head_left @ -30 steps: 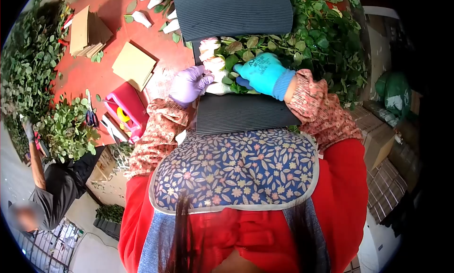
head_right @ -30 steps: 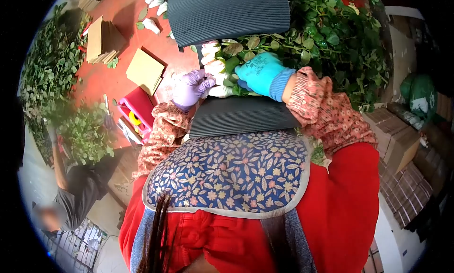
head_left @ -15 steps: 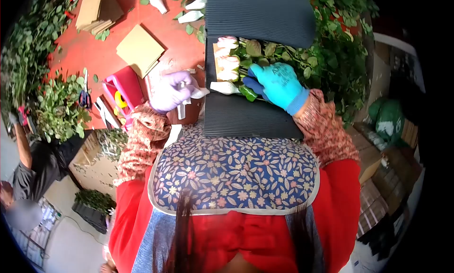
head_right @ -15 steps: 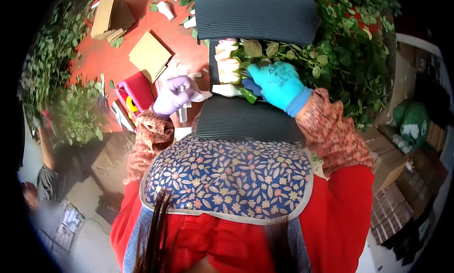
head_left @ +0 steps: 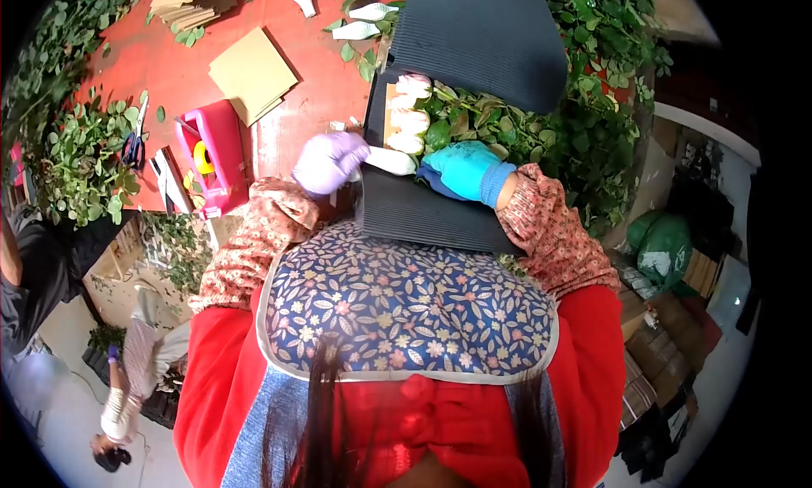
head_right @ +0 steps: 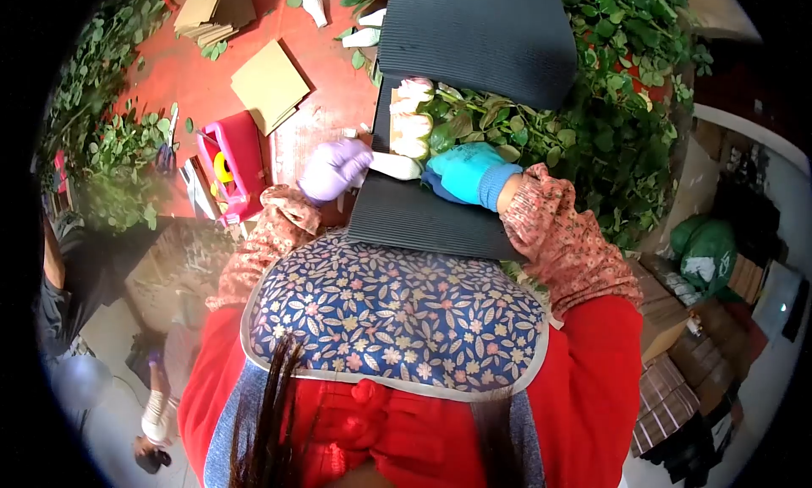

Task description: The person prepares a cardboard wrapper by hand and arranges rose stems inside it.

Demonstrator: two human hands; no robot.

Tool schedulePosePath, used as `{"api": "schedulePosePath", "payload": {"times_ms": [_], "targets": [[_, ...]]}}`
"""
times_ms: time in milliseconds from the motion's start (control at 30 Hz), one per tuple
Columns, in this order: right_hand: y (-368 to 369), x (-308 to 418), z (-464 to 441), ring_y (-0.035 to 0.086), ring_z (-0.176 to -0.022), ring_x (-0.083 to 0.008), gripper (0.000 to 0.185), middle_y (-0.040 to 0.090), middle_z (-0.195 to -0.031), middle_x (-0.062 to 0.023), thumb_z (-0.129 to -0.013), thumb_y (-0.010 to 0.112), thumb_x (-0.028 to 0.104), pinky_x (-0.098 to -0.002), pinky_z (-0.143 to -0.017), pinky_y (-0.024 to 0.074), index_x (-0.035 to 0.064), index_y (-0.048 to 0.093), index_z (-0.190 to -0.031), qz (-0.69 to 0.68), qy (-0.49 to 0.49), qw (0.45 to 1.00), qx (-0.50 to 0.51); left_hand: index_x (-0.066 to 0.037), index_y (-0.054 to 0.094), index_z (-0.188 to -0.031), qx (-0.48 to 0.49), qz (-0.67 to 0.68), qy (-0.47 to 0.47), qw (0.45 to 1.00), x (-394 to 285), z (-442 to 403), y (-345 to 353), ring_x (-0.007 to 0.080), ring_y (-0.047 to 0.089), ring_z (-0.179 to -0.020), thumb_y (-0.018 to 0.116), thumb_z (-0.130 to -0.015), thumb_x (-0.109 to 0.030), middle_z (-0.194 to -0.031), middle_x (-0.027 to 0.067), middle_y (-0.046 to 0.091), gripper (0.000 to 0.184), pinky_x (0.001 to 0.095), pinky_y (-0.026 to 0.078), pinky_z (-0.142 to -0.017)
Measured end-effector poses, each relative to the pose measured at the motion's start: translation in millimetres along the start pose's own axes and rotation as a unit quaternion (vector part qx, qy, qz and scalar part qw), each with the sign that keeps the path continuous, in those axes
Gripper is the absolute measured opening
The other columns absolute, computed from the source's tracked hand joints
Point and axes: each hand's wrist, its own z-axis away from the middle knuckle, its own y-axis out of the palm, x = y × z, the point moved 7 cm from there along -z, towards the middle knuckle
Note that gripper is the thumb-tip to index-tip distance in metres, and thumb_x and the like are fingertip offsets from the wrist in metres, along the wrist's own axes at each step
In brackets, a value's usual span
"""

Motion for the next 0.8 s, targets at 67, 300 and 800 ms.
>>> {"api": "schedulePosePath", "payload": {"times_ms": [67, 300, 800], "targets": [[-0.3, 1.9, 1.8, 0.067, -0.076, -0.0324, 0.030, 0.070, -0.081, -0.0133, -0.090, 0.056, 0.033, -0.0438, -0.073, 0.0524, 0.0084, 0.072, -0.085, 0.012, -0.011, 1.000, -0.007, -0.003, 0.066, -0.089, -0.051, 0.239, -0.279, 0.929, 34.7, 25.8, -21.8, 0.0202, 0.065, -0.067, 0.056, -0.095, -0.018, -0.070, 0.0070, 0.063, 0.020, 0.0388, 0.051, -0.060], [-9.4, 15.4, 0.0, 0.064, -0.066, -0.0313, 0.019, 0.065, -0.070, -0.0139, -0.088, 0.060, 0.025, -0.0443, -0.064, 0.0507, 0.0086, 0.068, -0.080, 0.102, -0.082, 0.991, -0.019, -0.001, 0.064, -0.084, -0.051, 0.201, -0.217, 0.954, 71.8, 186.2, -28.6, 0.0098, 0.055, -0.063, 0.059, -0.094, -0.017, -0.071, 0.0003, 0.061, 0.020, 0.0279, 0.047, -0.059], [-14.8, 8.4, 5.8, 0.063, -0.062, -0.0355, 0.031, 0.064, -0.069, -0.0154, -0.091, 0.059, 0.035, -0.0470, -0.060, 0.0505, 0.0099, 0.066, -0.074, 0.062, -0.066, 0.993, -0.076, -0.014, 0.067, -0.113, 0.309, -0.260, -0.473, 0.783, 138.1, 218.5, 11.9, 0.0317, 0.063, -0.107, 0.055, -0.089, -0.040, -0.111, 0.0161, 0.068, 0.037, 0.0475, 0.050, -0.091]]}}
